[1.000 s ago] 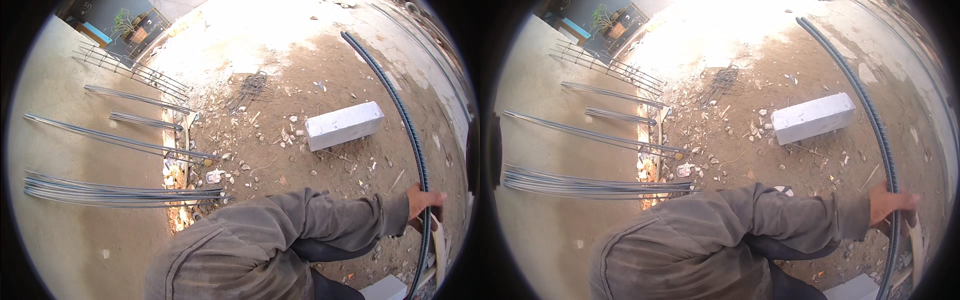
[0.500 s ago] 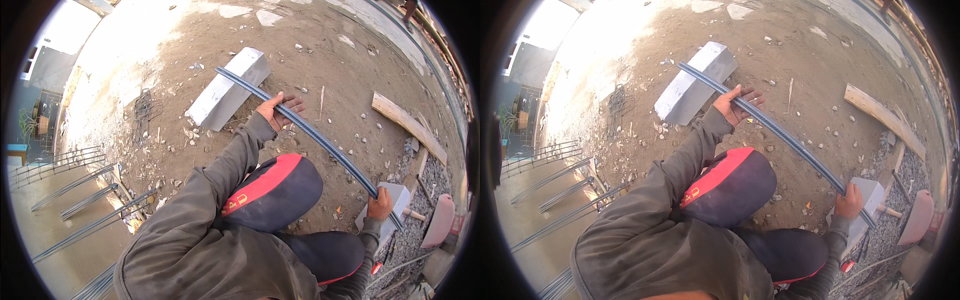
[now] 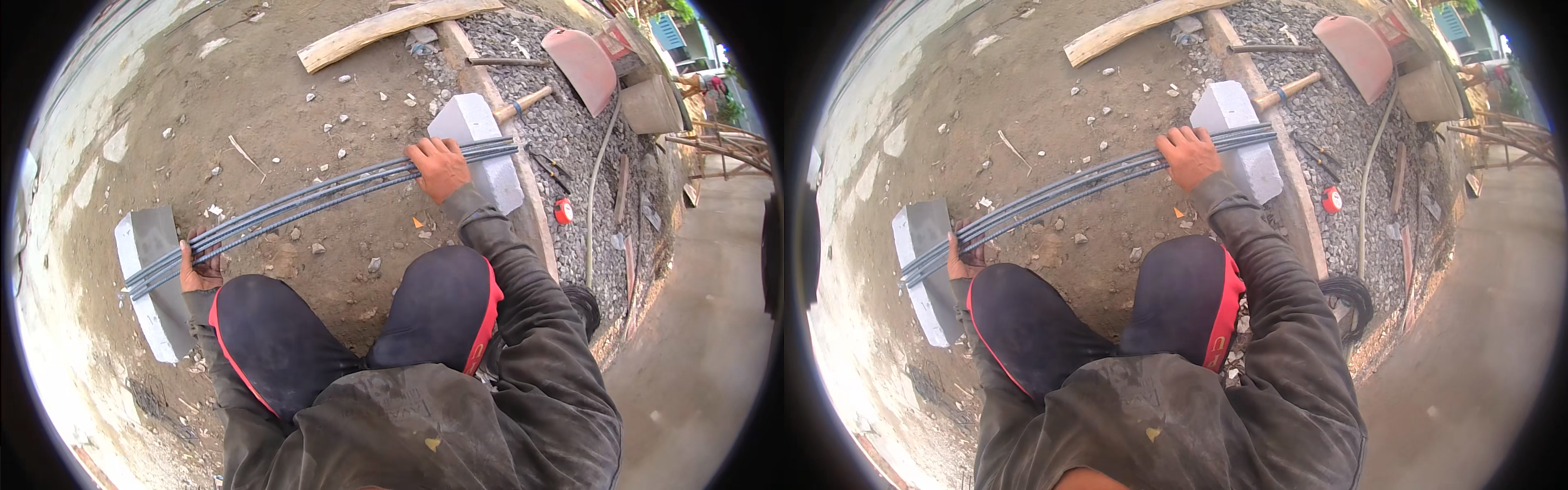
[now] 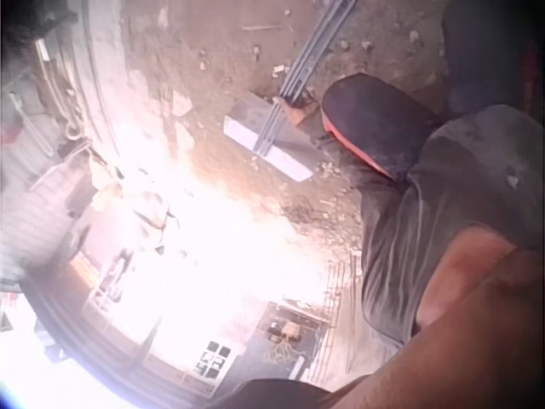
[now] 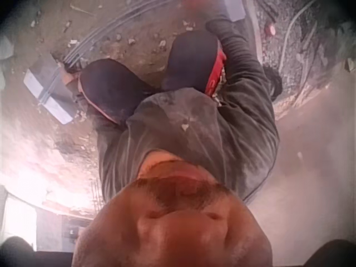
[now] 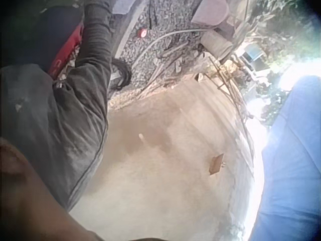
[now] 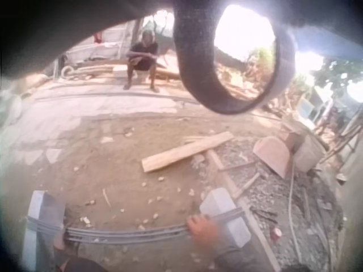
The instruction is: The person measures and arranges steel rebar rods on a construction site. They use a tape measure to check lengths and then assemble the rods into a rectangular cage structure using wire ties and pliers. The person works on the ground, manipulating the metal components to form a structural unit.
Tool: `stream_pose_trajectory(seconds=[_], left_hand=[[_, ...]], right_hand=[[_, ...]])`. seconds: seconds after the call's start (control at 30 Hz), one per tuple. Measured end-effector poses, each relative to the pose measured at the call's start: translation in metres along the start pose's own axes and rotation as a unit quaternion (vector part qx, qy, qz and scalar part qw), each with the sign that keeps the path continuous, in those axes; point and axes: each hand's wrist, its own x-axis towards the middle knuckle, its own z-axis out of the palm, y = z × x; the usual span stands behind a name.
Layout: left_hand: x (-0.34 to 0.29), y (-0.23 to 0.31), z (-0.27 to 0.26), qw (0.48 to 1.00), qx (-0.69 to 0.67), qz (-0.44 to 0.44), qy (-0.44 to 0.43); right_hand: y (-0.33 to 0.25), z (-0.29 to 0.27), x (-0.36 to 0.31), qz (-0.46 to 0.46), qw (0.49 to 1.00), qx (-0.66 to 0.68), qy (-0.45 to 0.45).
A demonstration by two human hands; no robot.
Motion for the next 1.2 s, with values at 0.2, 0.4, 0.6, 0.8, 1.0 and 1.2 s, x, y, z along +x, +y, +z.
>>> stream_pose_trajectory(seconds=[0.2,0.4,0.6,0.8,1.0,1.2], left_hand=[[-0.006,0.001,0.012,1.000,-0.009,-0.008,-0.025],[-0.010,0.005,0.003,1.000,-0.008,-0.022,0.009],[-0.019,0.005,-0.010,0.996,0.027,-0.040,0.075],[-0.029,0.010,-0.013,0.994,-0.001,-0.034,0.105],[-0.026,0.012,-0.017,0.992,-0.022,-0.037,0.116],[0.026,0.006,-0.098,0.991,0.061,-0.105,-0.049]], right_hand=[[-0.012,0.003,0.000,0.035,0.998,-0.010,0.046],[-0.019,0.009,-0.014,0.021,0.994,-0.003,0.108],[-0.030,0.010,-0.045,0.081,0.988,0.028,0.130],[-0.026,0.001,-0.023,0.091,0.986,0.063,0.121],[-0.036,0.009,-0.027,0.146,0.986,0.012,0.078],[-0.038,0.014,-0.062,0.167,0.982,0.022,0.085]])
